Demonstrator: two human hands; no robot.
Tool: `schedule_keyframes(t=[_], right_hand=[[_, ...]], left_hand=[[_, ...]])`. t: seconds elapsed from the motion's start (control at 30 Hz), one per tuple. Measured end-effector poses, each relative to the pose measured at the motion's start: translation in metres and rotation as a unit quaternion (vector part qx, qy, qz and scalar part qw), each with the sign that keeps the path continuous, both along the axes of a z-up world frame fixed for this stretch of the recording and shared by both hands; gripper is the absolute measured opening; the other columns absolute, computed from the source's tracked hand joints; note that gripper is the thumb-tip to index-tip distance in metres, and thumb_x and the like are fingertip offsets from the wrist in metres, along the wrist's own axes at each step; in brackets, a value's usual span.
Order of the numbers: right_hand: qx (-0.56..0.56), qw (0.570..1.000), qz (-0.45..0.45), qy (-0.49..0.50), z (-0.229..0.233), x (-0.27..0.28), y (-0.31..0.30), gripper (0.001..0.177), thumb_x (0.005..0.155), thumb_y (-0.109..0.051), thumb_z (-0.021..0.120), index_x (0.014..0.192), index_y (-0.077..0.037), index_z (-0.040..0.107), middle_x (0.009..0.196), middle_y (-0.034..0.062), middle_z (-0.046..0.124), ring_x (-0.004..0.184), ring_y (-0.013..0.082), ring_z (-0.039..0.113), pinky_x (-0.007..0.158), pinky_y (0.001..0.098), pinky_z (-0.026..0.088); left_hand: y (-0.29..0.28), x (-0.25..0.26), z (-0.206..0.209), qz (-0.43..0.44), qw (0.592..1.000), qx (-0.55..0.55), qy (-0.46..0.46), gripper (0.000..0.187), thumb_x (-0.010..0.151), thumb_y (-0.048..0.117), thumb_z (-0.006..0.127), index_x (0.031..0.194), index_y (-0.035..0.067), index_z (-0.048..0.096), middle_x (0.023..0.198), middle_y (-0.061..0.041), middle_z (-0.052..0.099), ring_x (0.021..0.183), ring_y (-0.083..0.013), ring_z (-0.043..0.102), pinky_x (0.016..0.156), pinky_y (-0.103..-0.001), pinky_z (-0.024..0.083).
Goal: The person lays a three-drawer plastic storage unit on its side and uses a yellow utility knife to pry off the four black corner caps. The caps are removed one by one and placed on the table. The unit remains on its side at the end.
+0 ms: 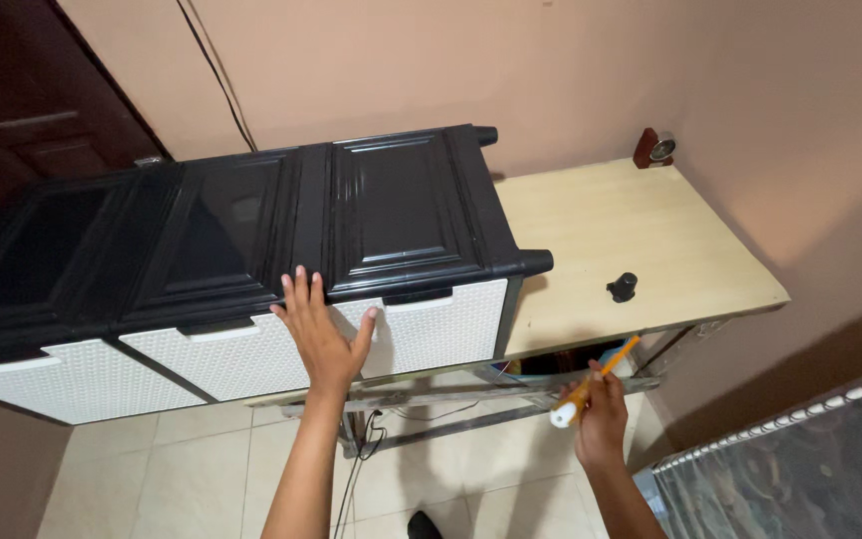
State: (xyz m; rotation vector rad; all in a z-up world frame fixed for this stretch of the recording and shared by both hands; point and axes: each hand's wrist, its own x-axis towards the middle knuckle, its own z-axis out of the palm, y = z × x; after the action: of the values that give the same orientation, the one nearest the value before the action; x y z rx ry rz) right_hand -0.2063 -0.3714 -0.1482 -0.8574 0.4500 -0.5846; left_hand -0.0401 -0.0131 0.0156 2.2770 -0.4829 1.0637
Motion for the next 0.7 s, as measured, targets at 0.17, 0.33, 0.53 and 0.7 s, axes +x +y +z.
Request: schedule_keyframes(t=[0.17, 0.33, 0.53, 0.7], right_hand=[[-0.069, 0.995, 0.067, 0.036, 0.053, 0.006, 0.024, 0.037, 0.101, -0.018, 0.063, 0.132, 0.002, 0.061, 0.106, 0.0081, 0.068, 0.092, 0.0132, 0.063, 0.083, 0.0309, 0.05], [-0.072, 0.99, 0.12, 0.011, 0.1, 0.022, 0.058, 0.03, 0.095, -0.013, 0.065, 0.12, 0.004, 0.065, 0.102, 0.0107, 0.074, 0.088, 0.0153, 0.068, 0.079, 0.0311, 0.054], [-0.118, 0.981, 0.151, -0.012, 0.136, 0.058, 0.08, 0.027, 0.093, -0.008, 0.074, 0.115, 0.007, 0.072, 0.091, 0.0091, 0.074, 0.08, 0.0133, 0.064, 0.075, 0.0281, 0.052], [-0.153, 0.972, 0.175, 0.022, 0.151, 0.082, 0.087, 0.028, 0.088, -0.004, 0.076, 0.114, 0.005, 0.072, 0.089, 0.0075, 0.074, 0.077, 0.0113, 0.065, 0.073, 0.0281, 0.053]], left_hand=[[-0.032, -0.037, 0.01, -0.069, 0.997, -0.023, 0.004, 0.092, 0.093, 0.048, 0.069, 0.158, -0.003, 0.029, 0.166, -0.028, 0.027, 0.158, -0.0438, 0.015, 0.127, -0.065, 0.002], [-0.062, -0.096, 0.023, -0.267, 0.945, -0.063, 0.176, 0.09, 0.084, 0.043, 0.078, 0.153, 0.0, 0.04, 0.155, -0.024, 0.047, 0.146, -0.0435, 0.044, 0.121, -0.055, 0.032], [-0.086, -0.104, 0.047, -0.351, 0.908, -0.089, 0.21, 0.056, 0.09, 0.017, 0.08, 0.139, 0.001, 0.058, 0.134, -0.018, 0.062, 0.122, -0.0353, 0.064, 0.101, -0.042, 0.053], [-0.085, -0.082, 0.057, -0.347, 0.907, -0.12, 0.207, 0.042, 0.09, 0.006, 0.076, 0.129, 0.0, 0.062, 0.124, -0.018, 0.065, 0.112, -0.0355, 0.067, 0.094, -0.039, 0.055]])
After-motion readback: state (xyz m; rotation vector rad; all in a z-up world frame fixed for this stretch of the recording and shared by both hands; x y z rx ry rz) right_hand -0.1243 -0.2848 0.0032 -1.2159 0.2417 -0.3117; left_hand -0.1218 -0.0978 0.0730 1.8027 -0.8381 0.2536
